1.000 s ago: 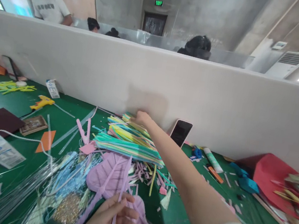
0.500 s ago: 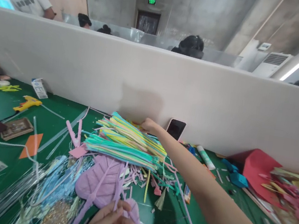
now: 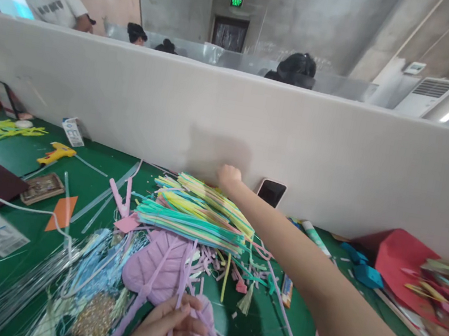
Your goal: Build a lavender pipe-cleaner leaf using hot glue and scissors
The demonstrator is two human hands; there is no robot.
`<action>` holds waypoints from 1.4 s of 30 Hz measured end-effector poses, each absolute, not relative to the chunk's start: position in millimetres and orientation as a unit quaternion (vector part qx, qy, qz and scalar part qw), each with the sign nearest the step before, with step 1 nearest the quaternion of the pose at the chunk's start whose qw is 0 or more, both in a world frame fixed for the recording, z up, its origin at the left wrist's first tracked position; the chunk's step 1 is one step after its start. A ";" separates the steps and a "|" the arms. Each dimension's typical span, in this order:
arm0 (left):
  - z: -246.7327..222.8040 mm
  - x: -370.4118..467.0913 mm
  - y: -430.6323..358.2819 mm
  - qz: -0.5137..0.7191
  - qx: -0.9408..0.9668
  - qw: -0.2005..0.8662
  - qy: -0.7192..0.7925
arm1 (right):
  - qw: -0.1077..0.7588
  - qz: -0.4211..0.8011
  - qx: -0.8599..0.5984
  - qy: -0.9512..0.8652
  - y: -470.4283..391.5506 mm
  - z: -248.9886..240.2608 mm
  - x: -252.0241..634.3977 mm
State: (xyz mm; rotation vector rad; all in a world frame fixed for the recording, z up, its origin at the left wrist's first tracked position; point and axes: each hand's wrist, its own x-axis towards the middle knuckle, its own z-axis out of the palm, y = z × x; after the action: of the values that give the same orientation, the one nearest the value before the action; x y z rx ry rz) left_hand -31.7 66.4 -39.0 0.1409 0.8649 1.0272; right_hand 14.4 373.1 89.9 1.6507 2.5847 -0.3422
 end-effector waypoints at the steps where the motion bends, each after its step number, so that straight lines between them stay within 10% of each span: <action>1: -36.9 -31.3 66.1 0.478 0.064 0.780 0.399 | 0.016 -0.108 0.535 0.838 370.3 101.2 17.9; 8: -12.6 -32.3 62.0 0.541 0.060 0.741 0.393 | -0.056 -0.202 0.526 0.824 296.7 147.3 97.8; 13: 0.2 -35.6 62.8 0.552 0.025 0.732 0.399 | -0.158 -0.596 0.418 0.667 187.6 115.3 168.2; 19: 9.1 -36.0 63.3 0.551 0.057 0.738 0.385 | -0.190 -0.754 0.422 0.466 95.6 60.0 205.6; 28: 25.7 -60.7 50.1 0.535 0.109 0.681 0.488 | -0.399 -0.739 0.425 0.337 56.1 29.9 220.2; 42: 28.1 -44.7 46.6 0.521 0.080 0.732 0.432 | -0.486 -0.500 0.477 0.535 37.4 17.2 221.0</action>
State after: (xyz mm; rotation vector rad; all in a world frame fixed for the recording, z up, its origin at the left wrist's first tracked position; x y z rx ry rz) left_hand -44.7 46.6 28.1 0.1754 0.9503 1.1466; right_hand 221.0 37.4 17.2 2.2693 2.5424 -2.3786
